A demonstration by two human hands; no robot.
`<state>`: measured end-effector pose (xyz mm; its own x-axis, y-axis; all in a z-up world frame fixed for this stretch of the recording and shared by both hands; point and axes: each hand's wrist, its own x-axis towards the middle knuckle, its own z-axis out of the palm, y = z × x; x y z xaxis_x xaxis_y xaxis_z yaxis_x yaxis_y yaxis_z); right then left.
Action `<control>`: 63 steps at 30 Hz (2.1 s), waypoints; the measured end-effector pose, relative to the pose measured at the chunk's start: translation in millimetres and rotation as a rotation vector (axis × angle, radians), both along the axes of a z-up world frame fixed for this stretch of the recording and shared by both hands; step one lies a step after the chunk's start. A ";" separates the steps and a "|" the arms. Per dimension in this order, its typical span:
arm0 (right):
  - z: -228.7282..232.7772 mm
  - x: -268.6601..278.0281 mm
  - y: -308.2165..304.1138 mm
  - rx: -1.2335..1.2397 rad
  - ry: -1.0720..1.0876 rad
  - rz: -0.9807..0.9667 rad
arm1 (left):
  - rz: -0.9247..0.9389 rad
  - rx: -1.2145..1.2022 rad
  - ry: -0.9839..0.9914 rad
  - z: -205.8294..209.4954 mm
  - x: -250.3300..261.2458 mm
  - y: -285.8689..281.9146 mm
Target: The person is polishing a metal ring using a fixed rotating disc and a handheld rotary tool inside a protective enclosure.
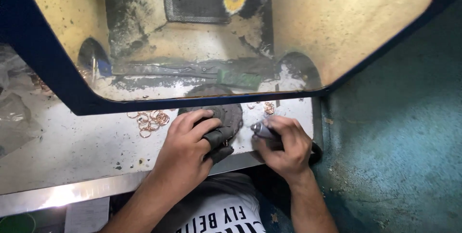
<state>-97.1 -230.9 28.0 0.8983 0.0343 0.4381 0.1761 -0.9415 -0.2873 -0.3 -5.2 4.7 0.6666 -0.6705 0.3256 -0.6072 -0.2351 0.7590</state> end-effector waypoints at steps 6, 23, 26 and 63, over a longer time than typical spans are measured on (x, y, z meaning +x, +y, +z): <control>-4.3 5.8 -8.1 0.041 0.049 0.199 | -0.054 0.025 0.050 -2.9 1.3 2.6; -10.9 13.5 -10.5 0.172 0.126 0.278 | -0.042 0.045 0.027 -6.8 0.6 0.7; -9.6 14.9 -10.1 0.190 0.115 0.284 | -0.045 0.034 0.037 -6.5 0.8 0.4; -10.5 17.7 -9.5 0.181 0.123 0.324 | -0.053 0.012 0.043 -6.3 1.8 0.6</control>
<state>-79.4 -240.5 17.5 0.8998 0.2567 0.3528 0.4098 -0.7748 -0.4815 1.5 -4.6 -1.6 0.6435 -0.7089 0.2887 -0.5855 -0.2130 0.7822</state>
